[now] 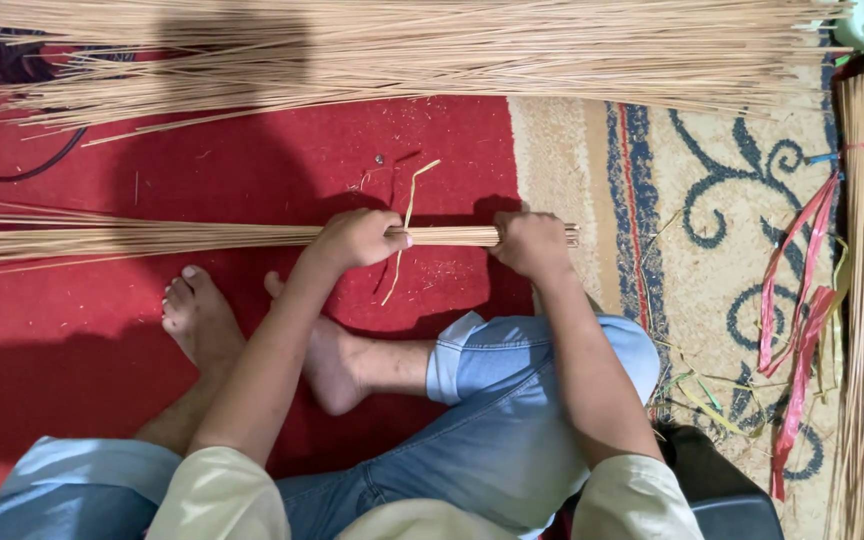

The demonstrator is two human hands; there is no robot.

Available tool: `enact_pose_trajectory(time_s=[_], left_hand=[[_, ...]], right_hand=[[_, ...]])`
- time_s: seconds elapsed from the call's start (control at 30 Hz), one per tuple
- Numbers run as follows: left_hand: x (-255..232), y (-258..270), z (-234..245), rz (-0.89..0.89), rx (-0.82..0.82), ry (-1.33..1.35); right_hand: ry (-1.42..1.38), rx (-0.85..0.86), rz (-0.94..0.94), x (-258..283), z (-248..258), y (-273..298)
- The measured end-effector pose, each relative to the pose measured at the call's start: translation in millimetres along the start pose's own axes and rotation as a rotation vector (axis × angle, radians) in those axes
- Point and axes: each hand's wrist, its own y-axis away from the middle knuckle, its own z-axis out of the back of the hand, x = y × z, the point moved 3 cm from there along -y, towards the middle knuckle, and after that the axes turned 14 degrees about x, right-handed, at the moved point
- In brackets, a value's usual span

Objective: The person assembles a bundle of wooden sticks and ties them together with a strip to make a broom.

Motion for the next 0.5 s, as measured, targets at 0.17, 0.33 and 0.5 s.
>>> enact_pose_trajectory(time_s=[0.17, 0.33, 0.5], left_hand=[[8, -7, -12, -0.056, -0.157, -0.096], [9, -6, -15, -0.133, -0.257, -0.143], [8, -5, -16, -0.136, -0.349, -0.188]], right_hand=[[-0.046, 0.077, -0.012, 3, 11, 7], [-0.088, 0.162, 0.010, 1, 5, -2], [-0.074, 0.182, -0.024, 2, 8, -7]])
